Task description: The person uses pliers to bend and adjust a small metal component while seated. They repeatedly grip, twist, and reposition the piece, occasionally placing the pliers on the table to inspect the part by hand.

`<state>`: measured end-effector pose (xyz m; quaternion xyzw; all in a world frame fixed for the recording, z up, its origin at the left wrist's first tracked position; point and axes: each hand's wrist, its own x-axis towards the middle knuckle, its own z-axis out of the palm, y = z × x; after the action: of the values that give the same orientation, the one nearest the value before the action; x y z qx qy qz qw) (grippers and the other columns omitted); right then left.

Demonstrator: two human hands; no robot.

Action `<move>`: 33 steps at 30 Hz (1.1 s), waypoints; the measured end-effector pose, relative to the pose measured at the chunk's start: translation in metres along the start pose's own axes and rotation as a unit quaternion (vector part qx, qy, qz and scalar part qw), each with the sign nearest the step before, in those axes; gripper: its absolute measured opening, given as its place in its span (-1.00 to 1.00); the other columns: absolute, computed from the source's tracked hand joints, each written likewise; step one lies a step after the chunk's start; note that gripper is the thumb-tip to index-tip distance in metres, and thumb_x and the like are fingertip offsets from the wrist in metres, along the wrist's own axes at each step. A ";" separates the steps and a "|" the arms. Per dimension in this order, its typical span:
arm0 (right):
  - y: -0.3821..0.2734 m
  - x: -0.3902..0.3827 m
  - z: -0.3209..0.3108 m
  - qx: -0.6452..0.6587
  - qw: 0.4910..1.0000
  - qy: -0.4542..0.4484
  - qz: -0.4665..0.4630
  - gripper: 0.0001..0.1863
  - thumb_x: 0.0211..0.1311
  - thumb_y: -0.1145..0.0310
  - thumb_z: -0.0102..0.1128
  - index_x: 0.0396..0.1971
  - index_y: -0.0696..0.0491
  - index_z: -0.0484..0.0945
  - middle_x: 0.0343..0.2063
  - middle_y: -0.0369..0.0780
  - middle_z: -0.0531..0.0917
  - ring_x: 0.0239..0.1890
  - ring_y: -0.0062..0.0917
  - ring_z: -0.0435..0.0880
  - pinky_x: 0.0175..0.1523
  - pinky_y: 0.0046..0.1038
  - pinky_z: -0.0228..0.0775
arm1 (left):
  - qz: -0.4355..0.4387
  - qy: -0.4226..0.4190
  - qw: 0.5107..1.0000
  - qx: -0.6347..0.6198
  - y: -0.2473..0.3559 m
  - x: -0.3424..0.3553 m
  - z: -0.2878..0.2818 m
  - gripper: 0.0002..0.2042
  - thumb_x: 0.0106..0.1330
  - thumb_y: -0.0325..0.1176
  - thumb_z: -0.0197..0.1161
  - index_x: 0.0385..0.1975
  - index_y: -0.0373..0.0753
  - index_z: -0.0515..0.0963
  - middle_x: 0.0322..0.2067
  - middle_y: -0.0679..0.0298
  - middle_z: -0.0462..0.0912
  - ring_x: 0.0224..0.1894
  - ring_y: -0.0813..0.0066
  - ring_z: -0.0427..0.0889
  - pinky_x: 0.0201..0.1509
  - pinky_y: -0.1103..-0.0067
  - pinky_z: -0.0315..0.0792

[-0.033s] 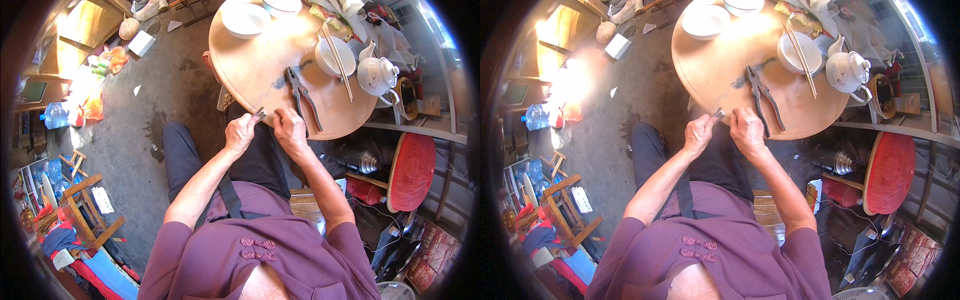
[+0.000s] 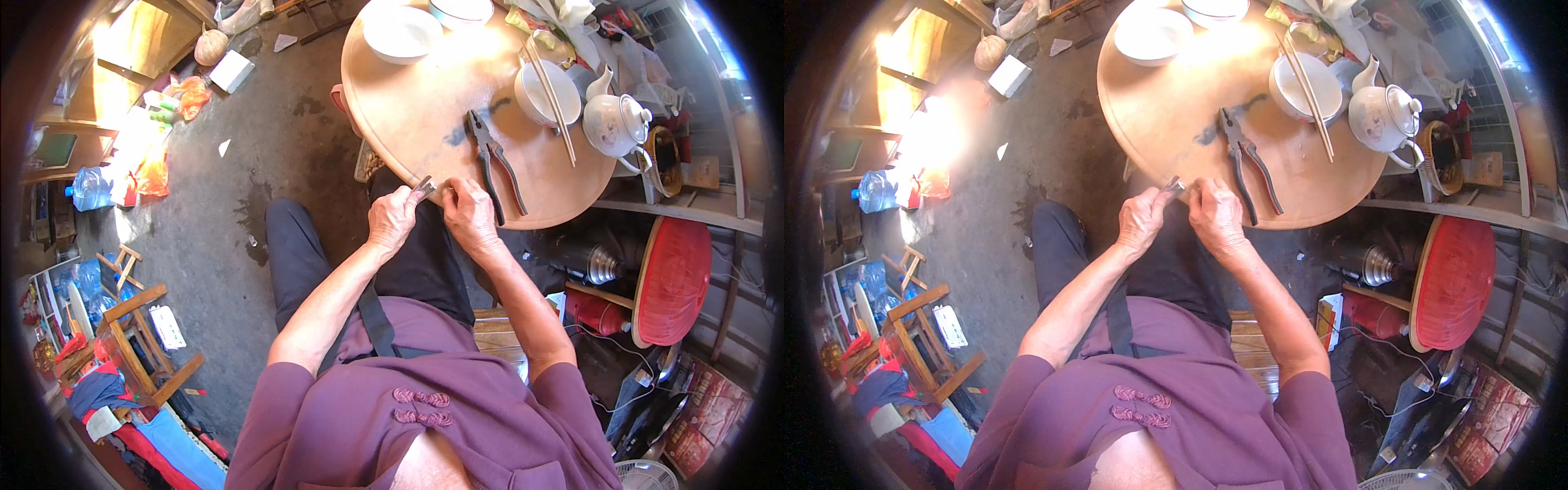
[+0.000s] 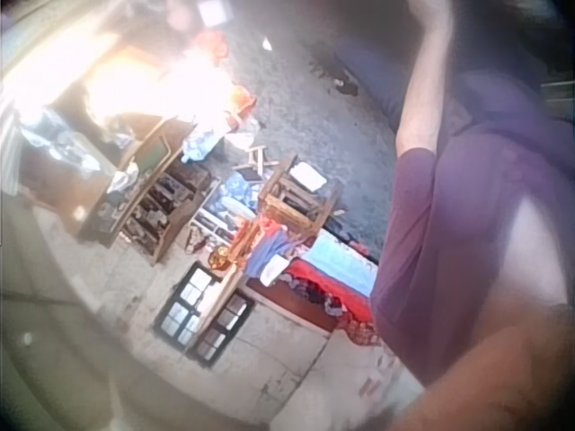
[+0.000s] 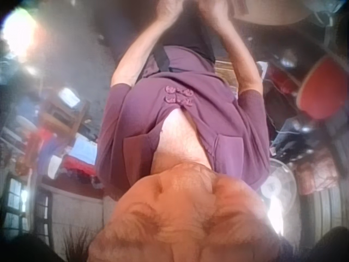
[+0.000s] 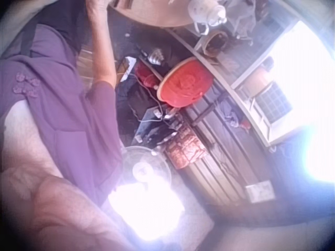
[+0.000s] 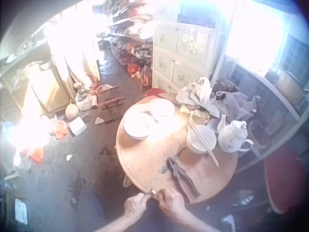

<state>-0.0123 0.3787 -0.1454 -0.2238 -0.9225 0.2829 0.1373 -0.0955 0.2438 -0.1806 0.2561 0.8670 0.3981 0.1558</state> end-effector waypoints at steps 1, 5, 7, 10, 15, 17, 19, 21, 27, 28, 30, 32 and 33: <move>-0.005 0.001 0.005 0.031 0.999 0.031 -0.007 -0.89 0.12 0.43 0.15 -0.37 0.14 0.53 -0.49 0.01 0.59 -0.40 -0.04 0.60 -0.26 -0.12 0.44 | 0.006 0.005 1.000 0.001 0.000 0.000 0.000 -0.71 0.35 -0.16 0.12 -0.53 -0.22 0.46 -0.63 0.00 0.54 -0.50 -0.05 0.58 -0.47 0.19 0.39; -0.016 0.003 0.012 0.059 0.997 0.010 0.038 -0.85 0.09 0.45 0.14 -0.36 0.17 0.58 -0.45 0.03 0.63 -0.33 -0.05 0.62 -0.21 -0.15 0.45 | 0.008 0.007 1.000 0.016 0.001 0.000 0.000 -0.72 0.35 -0.16 0.12 -0.51 -0.21 0.46 -0.62 0.02 0.55 -0.49 -0.06 0.58 -0.47 0.18 0.40; -0.018 0.005 0.015 0.076 0.993 -0.016 0.084 -0.83 0.07 0.43 0.14 -0.35 0.18 0.59 -0.45 0.03 0.64 -0.31 -0.05 0.63 -0.17 -0.14 0.45 | 0.006 0.006 1.000 0.022 -0.001 -0.001 0.001 -0.73 0.35 -0.16 0.12 -0.51 -0.21 0.46 -0.62 0.02 0.55 -0.49 -0.06 0.58 -0.48 0.18 0.40; -0.020 0.014 0.008 0.082 0.983 -0.082 0.143 -0.79 0.04 0.41 0.13 -0.34 0.19 0.60 -0.44 0.04 0.65 -0.28 -0.04 0.63 -0.11 -0.13 0.44 | 0.016 0.012 1.000 0.017 -0.004 -0.002 0.003 -0.74 0.35 -0.17 0.12 -0.50 -0.20 0.47 -0.60 0.03 0.56 -0.49 -0.05 0.59 -0.48 0.19 0.41; -0.016 0.029 0.002 0.053 0.967 -0.162 0.188 -0.74 0.00 0.38 0.11 -0.32 0.19 0.60 -0.38 0.08 0.66 -0.20 -0.04 0.63 -0.04 -0.15 0.44 | 0.031 0.040 0.999 -0.019 -0.003 0.000 0.008 -0.69 0.32 -0.15 0.16 -0.57 -0.23 0.47 -0.62 -0.02 0.51 -0.49 -0.09 0.55 -0.48 0.22 0.36; -0.017 0.030 0.003 0.012 0.970 -0.168 0.173 -0.74 -0.01 0.38 0.12 -0.32 0.19 0.60 -0.36 0.08 0.65 -0.17 -0.04 0.62 -0.03 -0.15 0.43 | 0.044 0.044 0.998 -0.011 -0.002 0.000 0.009 -0.71 0.32 -0.17 0.17 -0.56 -0.22 0.46 -0.62 -0.01 0.53 -0.48 -0.09 0.56 -0.48 0.20 0.37; -0.014 0.027 0.005 0.004 0.976 -0.160 0.151 -0.73 0.00 0.37 0.12 -0.29 0.18 0.60 -0.34 0.08 0.66 -0.16 -0.05 0.62 -0.02 -0.16 0.43 | 0.053 0.044 0.998 -0.004 -0.002 0.000 0.008 -0.74 0.31 -0.18 0.18 -0.54 -0.21 0.47 -0.62 0.01 0.54 -0.48 -0.09 0.56 -0.48 0.18 0.38; -0.011 0.027 0.003 0.019 0.976 -0.161 0.148 -0.72 0.01 0.37 0.12 -0.27 0.18 0.59 -0.34 0.07 0.66 -0.16 -0.05 0.62 -0.02 -0.17 0.43 | 0.043 0.032 0.999 0.002 -0.001 0.000 0.006 -0.73 0.31 -0.17 0.18 -0.54 -0.21 0.47 -0.61 0.00 0.54 -0.48 -0.10 0.56 -0.48 0.18 0.38; -0.016 0.019 0.006 0.041 0.983 -0.098 0.148 -0.74 0.00 0.43 0.17 -0.30 0.24 0.59 -0.45 0.00 0.67 -0.36 -0.26 0.68 -0.17 -0.35 0.50 | 0.023 0.028 0.999 -0.007 0.001 0.000 0.005 -0.71 0.33 -0.13 0.16 -0.52 -0.20 0.50 -0.60 -0.01 0.55 -0.48 -0.11 0.56 -0.47 0.18 0.38; -0.016 0.018 0.006 0.056 0.982 -0.095 0.151 -0.76 0.02 0.43 0.15 -0.29 0.21 0.59 -0.43 0.01 0.66 -0.32 -0.19 0.66 -0.14 -0.29 0.48 | 0.018 0.025 1.000 -0.005 0.001 -0.001 0.004 -0.71 0.33 -0.12 0.15 -0.52 -0.20 0.50 -0.60 -0.01 0.55 -0.48 -0.11 0.56 -0.47 0.18 0.38; -0.015 0.017 0.005 0.085 0.980 -0.090 0.157 -0.79 0.07 0.42 0.12 -0.28 0.14 0.59 -0.40 0.04 0.65 -0.25 -0.06 0.63 -0.08 -0.16 0.44 | 0.015 0.015 1.000 0.013 0.004 -0.001 0.001 -0.71 0.34 -0.12 0.14 -0.49 -0.22 0.49 -0.61 0.03 0.58 -0.48 -0.05 0.60 -0.44 0.19 0.44; -0.014 0.010 0.008 0.059 0.996 -0.018 0.063 -0.84 0.10 0.45 0.11 -0.31 0.12 0.58 -0.43 0.01 0.63 -0.31 -0.05 0.62 -0.15 -0.15 0.45 | 0.015 0.010 1.000 0.025 0.005 -0.001 0.000 -0.70 0.34 -0.11 0.14 -0.48 -0.22 0.49 -0.61 0.04 0.59 -0.49 -0.02 0.62 -0.43 0.20 0.46; -0.013 0.008 0.009 0.046 0.999 0.019 0.016 -0.86 0.12 0.46 0.11 -0.32 0.11 0.58 -0.45 0.00 0.62 -0.34 -0.05 0.62 -0.19 -0.15 0.45 | 0.014 0.010 0.999 0.027 0.005 -0.001 0.000 -0.70 0.34 -0.11 0.14 -0.48 -0.22 0.49 -0.62 0.04 0.59 -0.49 -0.02 0.62 -0.43 0.20 0.46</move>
<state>-0.0271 0.3687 -0.1435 -0.2369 -0.9023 0.3226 0.1602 -0.0933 0.2464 -0.1770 0.2689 0.8750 0.3793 0.1349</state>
